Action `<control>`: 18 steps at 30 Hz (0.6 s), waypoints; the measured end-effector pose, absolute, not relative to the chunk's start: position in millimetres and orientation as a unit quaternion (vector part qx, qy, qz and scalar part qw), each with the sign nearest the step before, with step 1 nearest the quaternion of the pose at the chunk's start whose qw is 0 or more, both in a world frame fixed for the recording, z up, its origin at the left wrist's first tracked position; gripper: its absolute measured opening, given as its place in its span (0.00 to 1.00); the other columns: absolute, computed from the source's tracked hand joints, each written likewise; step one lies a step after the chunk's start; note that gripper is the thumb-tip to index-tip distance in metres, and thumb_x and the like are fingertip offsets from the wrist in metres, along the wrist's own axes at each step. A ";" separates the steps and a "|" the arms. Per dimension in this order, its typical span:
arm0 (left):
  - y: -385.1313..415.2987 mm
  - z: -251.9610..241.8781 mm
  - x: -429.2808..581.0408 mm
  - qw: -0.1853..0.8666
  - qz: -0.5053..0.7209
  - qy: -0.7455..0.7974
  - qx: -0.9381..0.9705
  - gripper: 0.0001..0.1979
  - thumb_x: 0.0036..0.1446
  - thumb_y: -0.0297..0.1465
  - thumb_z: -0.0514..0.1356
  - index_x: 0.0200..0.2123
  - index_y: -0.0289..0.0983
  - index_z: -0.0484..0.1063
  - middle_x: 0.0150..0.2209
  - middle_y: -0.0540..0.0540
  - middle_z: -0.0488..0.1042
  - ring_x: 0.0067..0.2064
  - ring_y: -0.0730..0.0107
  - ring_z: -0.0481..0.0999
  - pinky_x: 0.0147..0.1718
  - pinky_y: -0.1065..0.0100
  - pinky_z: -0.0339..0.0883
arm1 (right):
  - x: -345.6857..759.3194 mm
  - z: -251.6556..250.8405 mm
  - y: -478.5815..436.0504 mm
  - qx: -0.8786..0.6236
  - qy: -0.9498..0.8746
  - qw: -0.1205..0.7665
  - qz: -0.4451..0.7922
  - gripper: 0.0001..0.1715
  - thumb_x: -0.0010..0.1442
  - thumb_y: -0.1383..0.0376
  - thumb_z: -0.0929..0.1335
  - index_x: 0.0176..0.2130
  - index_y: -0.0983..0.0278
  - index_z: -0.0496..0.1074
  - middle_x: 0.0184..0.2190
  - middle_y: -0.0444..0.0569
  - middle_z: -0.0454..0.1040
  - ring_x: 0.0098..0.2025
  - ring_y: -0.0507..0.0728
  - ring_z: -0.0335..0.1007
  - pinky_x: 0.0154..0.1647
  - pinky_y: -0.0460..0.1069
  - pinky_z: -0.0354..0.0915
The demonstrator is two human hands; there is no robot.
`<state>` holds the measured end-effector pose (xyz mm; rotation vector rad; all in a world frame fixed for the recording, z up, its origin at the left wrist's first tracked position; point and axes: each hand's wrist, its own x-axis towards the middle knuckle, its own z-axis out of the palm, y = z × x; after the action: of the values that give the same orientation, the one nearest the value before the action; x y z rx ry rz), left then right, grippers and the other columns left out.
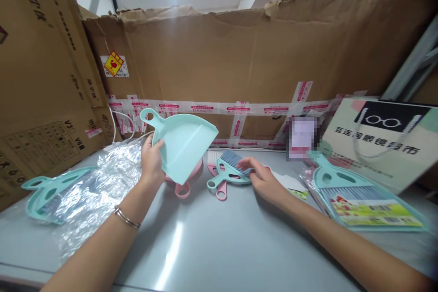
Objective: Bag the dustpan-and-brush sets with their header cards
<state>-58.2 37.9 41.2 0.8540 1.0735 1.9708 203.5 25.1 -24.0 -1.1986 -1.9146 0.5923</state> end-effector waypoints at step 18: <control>40.0 45.1 -71.9 0.303 0.813 0.372 0.329 0.18 0.44 0.26 0.58 0.42 0.39 0.69 0.41 0.45 0.74 0.40 0.65 0.73 0.43 0.63 0.66 | 180.0 67.4 71.2 -0.346 -0.925 0.124 0.093 0.10 0.48 0.61 0.69 0.33 0.62 0.71 0.35 0.49 0.63 0.40 0.57 0.59 0.41 0.52 0.58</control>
<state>-71.9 40.0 45.1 0.8725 0.9870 2.1553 180.0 71.2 67.4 -1.0088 -2.6967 0.2725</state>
